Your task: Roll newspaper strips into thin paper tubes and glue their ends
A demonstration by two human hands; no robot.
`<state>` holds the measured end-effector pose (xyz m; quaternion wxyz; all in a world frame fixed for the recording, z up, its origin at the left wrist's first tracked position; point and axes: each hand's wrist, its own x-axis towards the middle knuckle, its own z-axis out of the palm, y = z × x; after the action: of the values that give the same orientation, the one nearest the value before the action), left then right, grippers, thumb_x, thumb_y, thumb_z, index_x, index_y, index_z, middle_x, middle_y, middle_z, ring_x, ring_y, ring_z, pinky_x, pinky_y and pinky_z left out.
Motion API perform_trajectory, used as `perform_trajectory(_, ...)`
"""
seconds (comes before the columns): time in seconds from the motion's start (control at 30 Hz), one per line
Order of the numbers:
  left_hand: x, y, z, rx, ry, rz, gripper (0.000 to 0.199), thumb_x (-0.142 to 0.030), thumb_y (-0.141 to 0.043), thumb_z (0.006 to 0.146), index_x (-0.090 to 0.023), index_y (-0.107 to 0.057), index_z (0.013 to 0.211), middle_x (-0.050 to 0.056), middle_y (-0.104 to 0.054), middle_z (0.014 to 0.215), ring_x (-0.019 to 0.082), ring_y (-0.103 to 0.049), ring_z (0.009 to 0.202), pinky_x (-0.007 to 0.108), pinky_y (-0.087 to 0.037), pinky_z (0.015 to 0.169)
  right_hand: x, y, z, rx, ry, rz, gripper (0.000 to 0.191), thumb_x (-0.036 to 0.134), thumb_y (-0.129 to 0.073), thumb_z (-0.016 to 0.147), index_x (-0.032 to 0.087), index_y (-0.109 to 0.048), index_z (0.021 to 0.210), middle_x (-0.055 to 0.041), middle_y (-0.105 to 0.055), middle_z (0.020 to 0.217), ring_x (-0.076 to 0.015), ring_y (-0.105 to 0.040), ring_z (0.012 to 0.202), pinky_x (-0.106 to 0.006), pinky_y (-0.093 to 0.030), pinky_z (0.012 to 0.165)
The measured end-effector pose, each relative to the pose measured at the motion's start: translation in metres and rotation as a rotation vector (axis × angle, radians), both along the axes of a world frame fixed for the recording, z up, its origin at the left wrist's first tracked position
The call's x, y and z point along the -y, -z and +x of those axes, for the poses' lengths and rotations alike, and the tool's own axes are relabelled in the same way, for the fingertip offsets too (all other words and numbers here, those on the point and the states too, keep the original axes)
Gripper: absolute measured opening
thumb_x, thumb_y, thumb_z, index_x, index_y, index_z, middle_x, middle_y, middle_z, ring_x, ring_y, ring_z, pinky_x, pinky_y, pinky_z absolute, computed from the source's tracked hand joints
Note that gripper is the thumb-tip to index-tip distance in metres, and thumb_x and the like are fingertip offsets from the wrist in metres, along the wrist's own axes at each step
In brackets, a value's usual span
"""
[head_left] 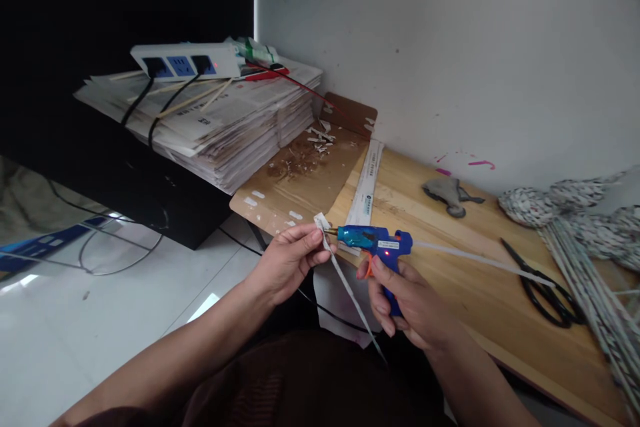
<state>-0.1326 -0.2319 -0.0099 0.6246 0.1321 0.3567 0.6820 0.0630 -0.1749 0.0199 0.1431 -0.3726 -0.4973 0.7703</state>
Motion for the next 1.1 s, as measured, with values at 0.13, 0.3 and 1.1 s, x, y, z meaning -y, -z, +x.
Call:
perform_trajectory(0.13, 0.002, -0.002, 0.000, -0.010, -0.008, 0.009, 0.012, -0.021, -0.079, 0.072, -0.013, -0.075, 0.081, 0.006, -0.074, 0.079, 0.012, -0.070, 0.072, 0.015, -0.056, 0.065, 0.001, -0.002, -0.004, -0.012, 0.019, -0.009, 0.036, 0.055, -0.056, 0.088, 0.019, -0.059, 0.088, 0.0086, -0.047, 0.046, -0.0032, -0.043, 0.029, -0.013, -0.020, 0.029)
perform_trajectory(0.3, 0.004, 0.000, -0.001, -0.013, -0.011, 0.015, 0.011, -0.020, -0.077, 0.075, -0.013, -0.075, 0.083, 0.005, -0.074, 0.079, 0.012, -0.070, 0.072, 0.016, -0.057, 0.066, 0.002, -0.003, -0.007, -0.012, 0.039, -0.003, 0.038, 0.056, -0.057, 0.087, 0.018, -0.059, 0.087, 0.0079, -0.047, 0.046, -0.0032, -0.042, 0.028, -0.013, -0.018, 0.028)
perform_trajectory(1.1, 0.007, -0.004, -0.008, 0.076, 0.033, 0.070, 0.016, -0.019, -0.080, 0.072, -0.011, -0.075, 0.085, 0.004, -0.072, 0.075, 0.011, -0.070, 0.069, 0.013, -0.057, 0.062, 0.007, -0.013, -0.001, 0.038, -0.005, 0.085, 0.038, 0.055, -0.054, 0.089, 0.018, -0.059, 0.091, 0.0080, -0.048, 0.048, -0.0033, -0.042, 0.030, -0.014, -0.022, 0.031)
